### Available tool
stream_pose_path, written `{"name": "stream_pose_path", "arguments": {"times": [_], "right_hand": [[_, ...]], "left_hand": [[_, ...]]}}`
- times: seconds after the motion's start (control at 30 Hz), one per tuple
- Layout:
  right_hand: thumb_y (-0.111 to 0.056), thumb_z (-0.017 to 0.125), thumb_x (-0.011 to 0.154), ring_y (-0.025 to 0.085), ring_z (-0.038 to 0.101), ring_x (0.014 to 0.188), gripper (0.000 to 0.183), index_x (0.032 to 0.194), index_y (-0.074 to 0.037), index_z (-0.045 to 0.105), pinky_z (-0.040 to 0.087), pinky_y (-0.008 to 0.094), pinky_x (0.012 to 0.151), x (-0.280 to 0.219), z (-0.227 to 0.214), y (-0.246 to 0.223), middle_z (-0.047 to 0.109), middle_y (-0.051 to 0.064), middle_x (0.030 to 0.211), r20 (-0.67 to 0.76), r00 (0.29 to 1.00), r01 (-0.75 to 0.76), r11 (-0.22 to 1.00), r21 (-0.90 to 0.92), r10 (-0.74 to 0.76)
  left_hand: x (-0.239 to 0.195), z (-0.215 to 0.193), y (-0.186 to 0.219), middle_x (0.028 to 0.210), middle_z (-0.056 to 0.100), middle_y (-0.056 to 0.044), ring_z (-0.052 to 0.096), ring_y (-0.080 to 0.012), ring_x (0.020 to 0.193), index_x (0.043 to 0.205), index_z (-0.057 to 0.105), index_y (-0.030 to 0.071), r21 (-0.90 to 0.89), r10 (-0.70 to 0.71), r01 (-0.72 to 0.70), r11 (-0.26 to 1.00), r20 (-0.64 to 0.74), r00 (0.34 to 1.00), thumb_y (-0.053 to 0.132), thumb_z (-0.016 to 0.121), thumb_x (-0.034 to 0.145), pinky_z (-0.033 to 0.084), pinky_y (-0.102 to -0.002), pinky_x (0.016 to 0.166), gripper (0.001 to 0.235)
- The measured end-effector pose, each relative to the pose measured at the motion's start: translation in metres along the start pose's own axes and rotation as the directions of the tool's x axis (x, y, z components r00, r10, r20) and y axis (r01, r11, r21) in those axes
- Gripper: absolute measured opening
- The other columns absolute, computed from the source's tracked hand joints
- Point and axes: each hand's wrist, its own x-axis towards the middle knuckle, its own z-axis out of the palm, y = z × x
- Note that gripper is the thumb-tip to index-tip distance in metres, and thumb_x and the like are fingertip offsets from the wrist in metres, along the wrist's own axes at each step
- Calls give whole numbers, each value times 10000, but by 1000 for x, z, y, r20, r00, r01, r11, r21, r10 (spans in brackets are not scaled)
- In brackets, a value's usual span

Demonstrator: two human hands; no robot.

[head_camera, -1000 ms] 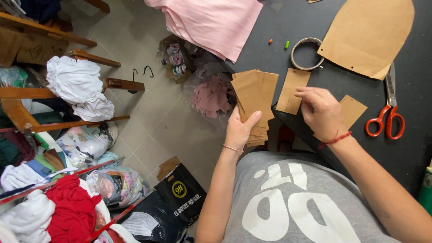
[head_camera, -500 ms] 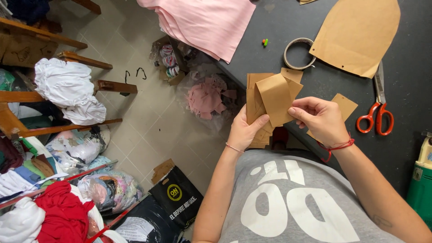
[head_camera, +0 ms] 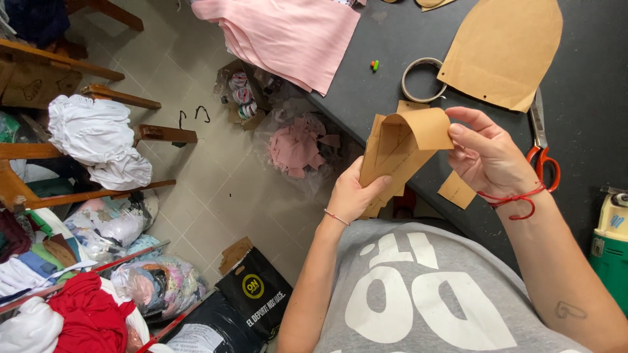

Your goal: The person is organizing cardboard patterns and fabric pieces on a cutting table, marking them with a pen, and using an electric rotary cutter to trim the fabric.

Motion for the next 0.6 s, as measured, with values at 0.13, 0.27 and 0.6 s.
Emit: {"name": "stream_pose_path", "arguments": {"times": [0.13, 0.27, 0.6], "right_hand": [[-120, 576, 770, 8, 370, 471, 319, 1084, -173, 563, 325, 116, 449, 2, 8, -9, 441, -60, 609, -22, 1000, 17, 999, -28, -17], [-112, 533, 798, 27, 421, 506, 306, 1103, -131, 544, 342, 70, 457, 3, 18, -21, 376, -85, 579, -26, 1000, 3, 999, 40, -2], [-181, 694, 747, 9, 417, 593, 188, 872, -125, 566, 358, 148, 550, 27, 5, 4, 484, -61, 698, -126, 944, 125, 685, -717, -304]], "left_hand": [[-1, 1, 1, 923, 602, 20, 551, -97, 813, 1063, 542, 127, -7, 21, -21, 1000, 34, 999, 308, 579, 698, 461, -229, 706, 409], [-1, 1, 0, 941, 602, 17, 554, -100, 826, 1063, 539, 129, 33, 35, -37, 999, 45, 998, 297, 569, 700, 464, -233, 708, 401], [-2, 3, 1, 999, 610, 0, 573, -94, 876, 1087, 527, 102, -14, 36, -34, 999, 151, 988, 246, 592, 702, 474, -225, 786, 416]]}}
